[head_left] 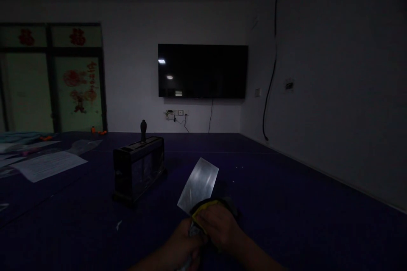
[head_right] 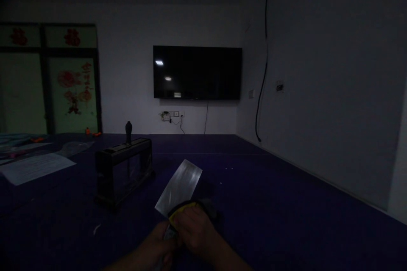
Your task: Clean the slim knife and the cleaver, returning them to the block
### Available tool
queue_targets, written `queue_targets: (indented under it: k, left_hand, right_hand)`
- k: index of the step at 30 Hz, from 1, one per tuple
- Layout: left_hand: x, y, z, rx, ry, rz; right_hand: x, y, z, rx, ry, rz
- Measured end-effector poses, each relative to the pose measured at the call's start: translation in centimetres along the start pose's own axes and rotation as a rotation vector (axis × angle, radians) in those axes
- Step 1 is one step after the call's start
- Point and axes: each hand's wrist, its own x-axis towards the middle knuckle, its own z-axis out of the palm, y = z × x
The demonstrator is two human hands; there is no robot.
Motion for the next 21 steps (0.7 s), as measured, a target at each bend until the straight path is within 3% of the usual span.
queue_targets:
  k: [6,14,21]
  left_hand:
    - [0.2,-0.1,-0.2,0.019,-0.001,-0.041]
    - [0.0,0.2,-0.6,0.017,-0.017,-0.075]
    - [-0.2,-0.2,-0.4,0.02,0.001,-0.023]
  right_hand:
    - [-0.2,0.1,0.3,0.005,-0.034,0.005]
    - [-2.0,1.3,0.5,-0.037,0.016,0.04]
    - [-0.8,0.5,1.3,0.019,-0.02,0.049]
